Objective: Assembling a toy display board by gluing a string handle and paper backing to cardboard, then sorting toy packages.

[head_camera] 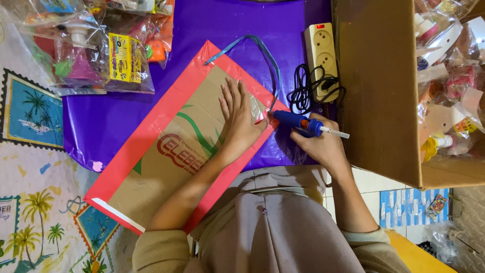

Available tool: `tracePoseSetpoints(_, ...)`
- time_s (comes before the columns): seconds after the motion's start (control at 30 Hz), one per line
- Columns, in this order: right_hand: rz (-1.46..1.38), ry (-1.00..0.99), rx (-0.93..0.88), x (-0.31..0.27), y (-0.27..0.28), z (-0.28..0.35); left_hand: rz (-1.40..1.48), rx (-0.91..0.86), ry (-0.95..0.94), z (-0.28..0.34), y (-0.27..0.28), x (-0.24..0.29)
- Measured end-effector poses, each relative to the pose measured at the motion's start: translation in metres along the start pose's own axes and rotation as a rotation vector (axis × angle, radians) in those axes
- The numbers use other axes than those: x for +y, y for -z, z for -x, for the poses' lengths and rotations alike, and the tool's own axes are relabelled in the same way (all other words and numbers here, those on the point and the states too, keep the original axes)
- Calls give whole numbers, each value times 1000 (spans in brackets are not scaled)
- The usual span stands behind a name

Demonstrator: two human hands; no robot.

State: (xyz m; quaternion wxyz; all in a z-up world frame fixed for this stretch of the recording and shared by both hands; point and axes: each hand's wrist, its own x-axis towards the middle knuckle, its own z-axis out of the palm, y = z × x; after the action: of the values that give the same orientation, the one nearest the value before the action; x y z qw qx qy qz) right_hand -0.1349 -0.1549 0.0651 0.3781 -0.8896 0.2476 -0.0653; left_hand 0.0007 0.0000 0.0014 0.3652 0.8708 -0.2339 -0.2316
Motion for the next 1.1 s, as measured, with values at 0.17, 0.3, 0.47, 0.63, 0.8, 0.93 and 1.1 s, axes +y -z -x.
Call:
tracePoseSetpoints(0.17,20,47,13,-7,4,1,-17,4,-1,-1,-2,-1)
tracePoseSetpoints(0.3,6,58,34,1,7,5,-12,11,-2,-1,-3,-2)
tracePoseSetpoints(0.47,-1,88,34,0,7,8,-16,12,-7,-2,-5,-5)
tracePoseSetpoints(0.63,5,107,31,12,0,10,-8,9,-10,0,-2,-3)
tracePoseSetpoints(0.8,140,125,-33,11,4,10,-8,23,-19,0,-2,-2)
tracePoseSetpoints(0.93,202,121,-58,-8,17,13,-7,32,-26,0,-2,-3)
tracePoseSetpoints(1.1,447,-123,-320,-35,28,5,-5,10,-19,0,0,-3)
